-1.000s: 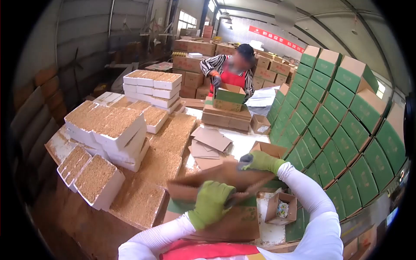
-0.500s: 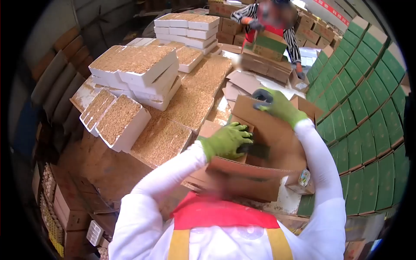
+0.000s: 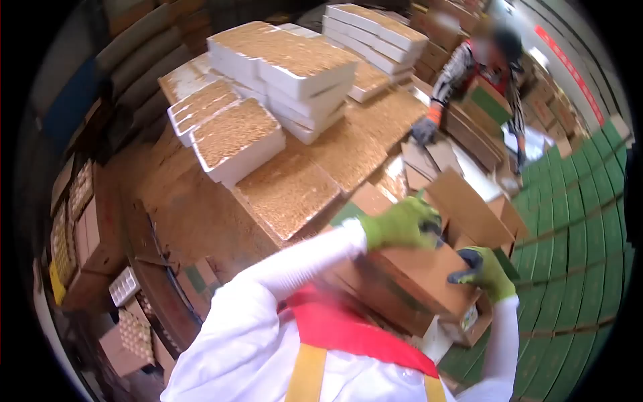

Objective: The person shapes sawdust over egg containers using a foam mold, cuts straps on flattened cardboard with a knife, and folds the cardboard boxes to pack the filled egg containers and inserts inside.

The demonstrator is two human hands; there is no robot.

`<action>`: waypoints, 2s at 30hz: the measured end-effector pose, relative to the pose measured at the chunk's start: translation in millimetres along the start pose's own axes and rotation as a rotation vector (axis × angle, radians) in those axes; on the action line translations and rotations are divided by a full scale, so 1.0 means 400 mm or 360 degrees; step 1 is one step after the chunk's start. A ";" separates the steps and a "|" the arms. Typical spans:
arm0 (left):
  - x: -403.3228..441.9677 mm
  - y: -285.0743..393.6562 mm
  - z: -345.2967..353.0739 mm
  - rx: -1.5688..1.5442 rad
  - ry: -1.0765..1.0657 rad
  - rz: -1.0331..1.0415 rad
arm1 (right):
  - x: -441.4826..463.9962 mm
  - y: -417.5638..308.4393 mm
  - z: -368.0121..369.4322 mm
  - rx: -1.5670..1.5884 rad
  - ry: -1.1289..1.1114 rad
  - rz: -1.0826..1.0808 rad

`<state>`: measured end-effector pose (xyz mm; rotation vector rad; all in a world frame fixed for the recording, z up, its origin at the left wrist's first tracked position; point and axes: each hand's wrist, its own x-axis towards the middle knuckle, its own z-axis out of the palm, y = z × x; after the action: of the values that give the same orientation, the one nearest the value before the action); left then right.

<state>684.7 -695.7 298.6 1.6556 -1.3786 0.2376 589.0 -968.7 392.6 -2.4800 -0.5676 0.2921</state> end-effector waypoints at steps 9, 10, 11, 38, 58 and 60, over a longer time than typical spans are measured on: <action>-0.004 0.127 0.039 0.0911 0.0930 -0.0991 | 0.068 0.245 0.130 -0.1405 0.0464 0.0238; -0.020 0.106 0.063 0.1063 0.0856 -0.1227 | 0.050 0.224 0.152 -0.1218 0.0760 0.0186; -0.026 0.075 0.071 0.0642 0.0664 -0.1486 | 0.055 0.202 0.123 -0.0880 0.0734 0.0474; -0.214 0.178 -0.009 -0.0227 0.0134 -0.1801 | -0.091 -0.002 0.198 -0.0308 0.0819 0.0348; -0.685 -0.067 -0.011 -0.1431 0.2728 -0.1367 | -0.073 0.121 0.225 -0.0298 0.0980 0.0342; -0.674 -0.013 -0.043 -0.1851 0.2394 -0.1344 | -0.081 0.104 0.218 -0.0470 0.0994 0.0452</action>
<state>601.9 -503.1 128.1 0.5136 0.4014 0.0713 545.9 -972.3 300.2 -2.7320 0.0074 -0.4860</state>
